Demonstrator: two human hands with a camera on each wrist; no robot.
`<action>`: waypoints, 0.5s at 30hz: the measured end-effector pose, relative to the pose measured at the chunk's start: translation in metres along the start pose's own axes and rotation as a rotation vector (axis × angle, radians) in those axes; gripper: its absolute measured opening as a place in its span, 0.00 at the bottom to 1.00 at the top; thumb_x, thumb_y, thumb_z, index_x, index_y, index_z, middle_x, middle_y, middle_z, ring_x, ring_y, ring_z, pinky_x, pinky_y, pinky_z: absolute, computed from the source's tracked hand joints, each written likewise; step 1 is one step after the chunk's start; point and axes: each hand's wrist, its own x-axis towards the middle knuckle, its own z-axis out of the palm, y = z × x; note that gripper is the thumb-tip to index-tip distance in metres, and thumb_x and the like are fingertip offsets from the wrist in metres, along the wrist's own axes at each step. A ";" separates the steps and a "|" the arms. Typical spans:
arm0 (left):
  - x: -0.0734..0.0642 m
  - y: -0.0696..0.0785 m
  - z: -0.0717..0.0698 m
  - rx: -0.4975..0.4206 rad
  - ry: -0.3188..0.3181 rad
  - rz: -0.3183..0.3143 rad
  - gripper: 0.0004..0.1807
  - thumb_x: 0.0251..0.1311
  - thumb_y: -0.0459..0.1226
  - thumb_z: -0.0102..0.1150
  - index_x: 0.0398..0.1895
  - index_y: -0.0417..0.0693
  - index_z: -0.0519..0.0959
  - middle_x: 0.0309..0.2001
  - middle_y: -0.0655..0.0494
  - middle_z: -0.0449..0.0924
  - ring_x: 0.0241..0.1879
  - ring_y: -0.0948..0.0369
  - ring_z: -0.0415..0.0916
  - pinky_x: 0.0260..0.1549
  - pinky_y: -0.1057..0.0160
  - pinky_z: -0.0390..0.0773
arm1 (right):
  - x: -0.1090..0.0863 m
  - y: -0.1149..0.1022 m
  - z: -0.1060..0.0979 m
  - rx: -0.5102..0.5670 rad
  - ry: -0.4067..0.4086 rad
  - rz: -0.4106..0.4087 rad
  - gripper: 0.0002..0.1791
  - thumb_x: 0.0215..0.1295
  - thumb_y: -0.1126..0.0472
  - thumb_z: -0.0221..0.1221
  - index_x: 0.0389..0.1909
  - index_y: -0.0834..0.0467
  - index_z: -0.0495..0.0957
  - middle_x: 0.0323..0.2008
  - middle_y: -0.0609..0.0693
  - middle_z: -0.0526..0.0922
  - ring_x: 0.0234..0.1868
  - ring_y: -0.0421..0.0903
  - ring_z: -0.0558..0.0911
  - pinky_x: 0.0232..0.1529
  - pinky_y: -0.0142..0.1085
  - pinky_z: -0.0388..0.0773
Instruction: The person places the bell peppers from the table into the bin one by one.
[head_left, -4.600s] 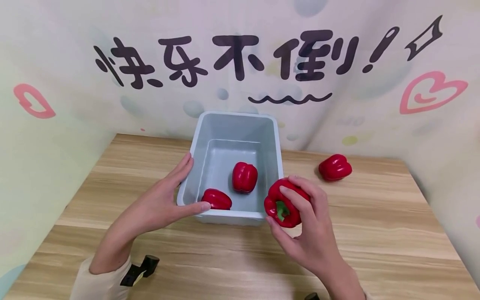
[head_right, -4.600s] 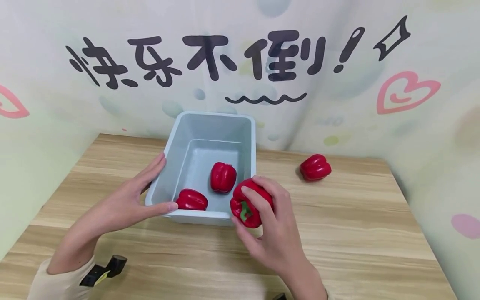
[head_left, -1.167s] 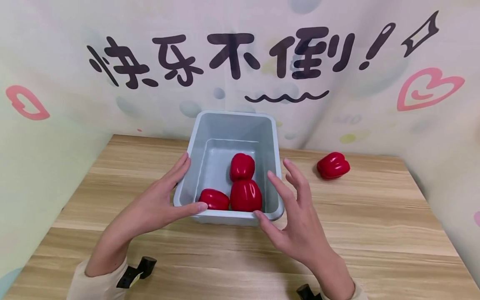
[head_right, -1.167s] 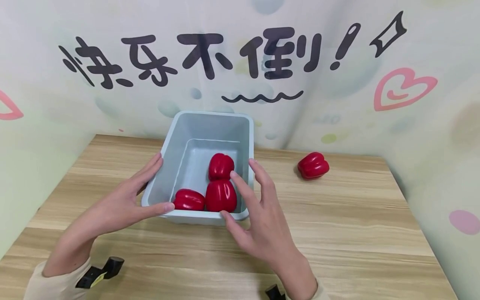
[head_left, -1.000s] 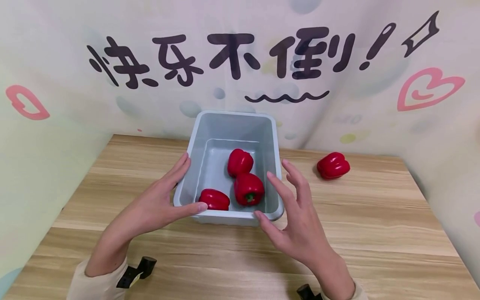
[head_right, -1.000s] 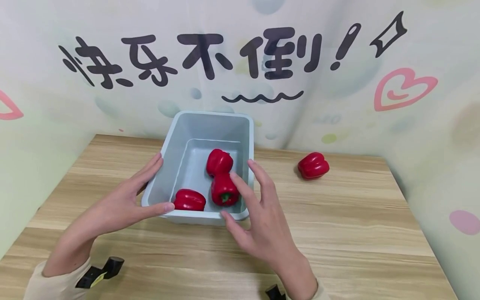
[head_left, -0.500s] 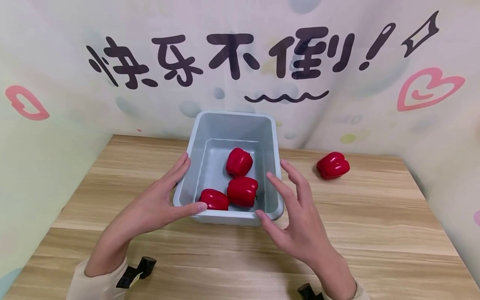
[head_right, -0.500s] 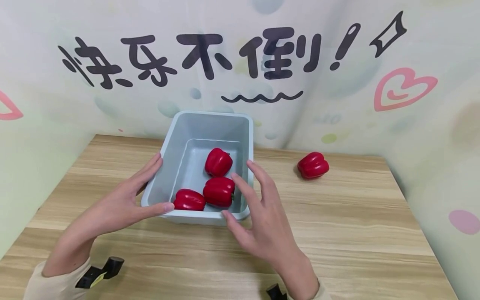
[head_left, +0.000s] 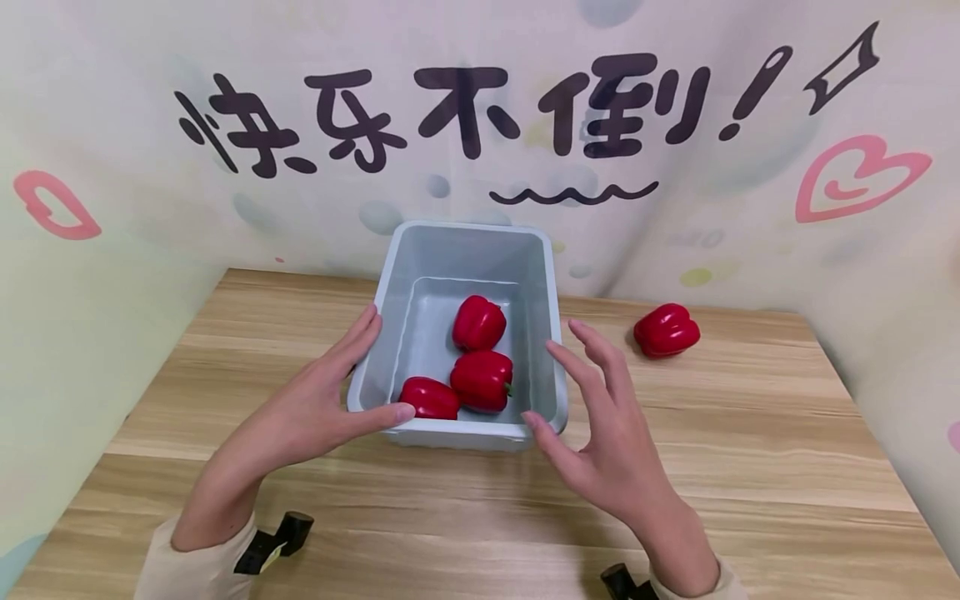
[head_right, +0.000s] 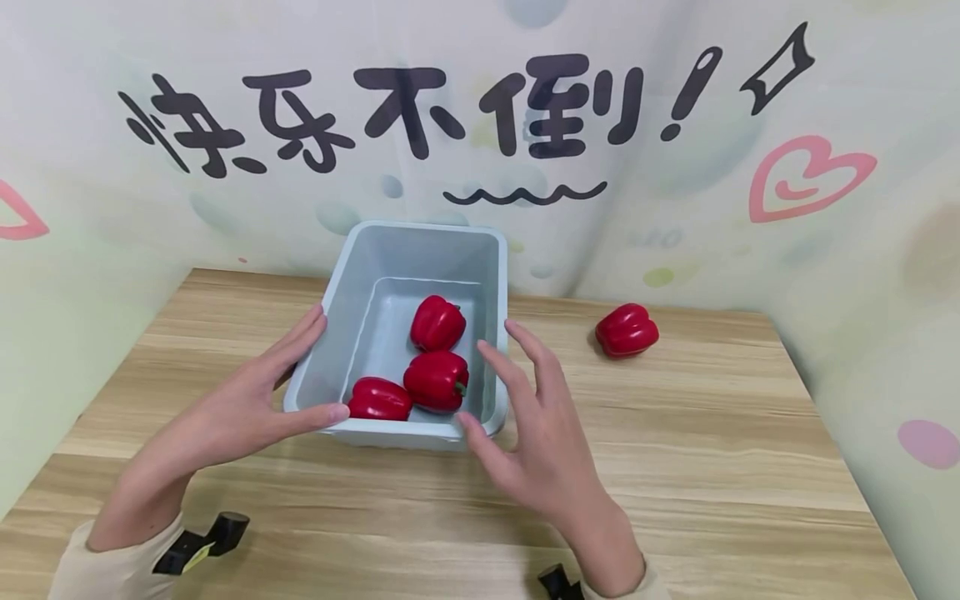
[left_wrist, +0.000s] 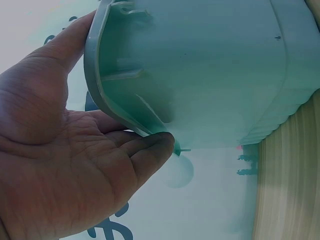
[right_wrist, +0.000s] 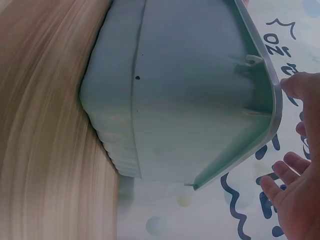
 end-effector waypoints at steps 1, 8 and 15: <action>0.000 0.000 0.000 0.000 0.000 -0.001 0.63 0.61 0.61 0.72 0.88 0.57 0.42 0.89 0.57 0.35 0.86 0.39 0.45 0.69 0.31 0.72 | 0.000 0.001 0.000 0.007 -0.001 0.001 0.38 0.75 0.38 0.57 0.73 0.62 0.72 0.76 0.63 0.67 0.78 0.57 0.67 0.80 0.29 0.62; 0.000 -0.001 0.000 0.001 0.002 -0.004 0.63 0.61 0.61 0.72 0.88 0.57 0.42 0.89 0.57 0.35 0.86 0.39 0.45 0.69 0.31 0.72 | -0.003 0.010 -0.001 0.058 0.012 0.018 0.37 0.75 0.40 0.59 0.72 0.64 0.72 0.74 0.63 0.69 0.74 0.58 0.70 0.77 0.24 0.65; 0.000 -0.001 0.000 -0.002 0.001 -0.005 0.63 0.60 0.62 0.71 0.88 0.57 0.42 0.89 0.57 0.35 0.86 0.40 0.44 0.69 0.31 0.72 | -0.007 0.021 -0.003 0.085 0.014 0.081 0.37 0.64 0.61 0.71 0.73 0.63 0.72 0.73 0.62 0.71 0.76 0.55 0.69 0.77 0.25 0.65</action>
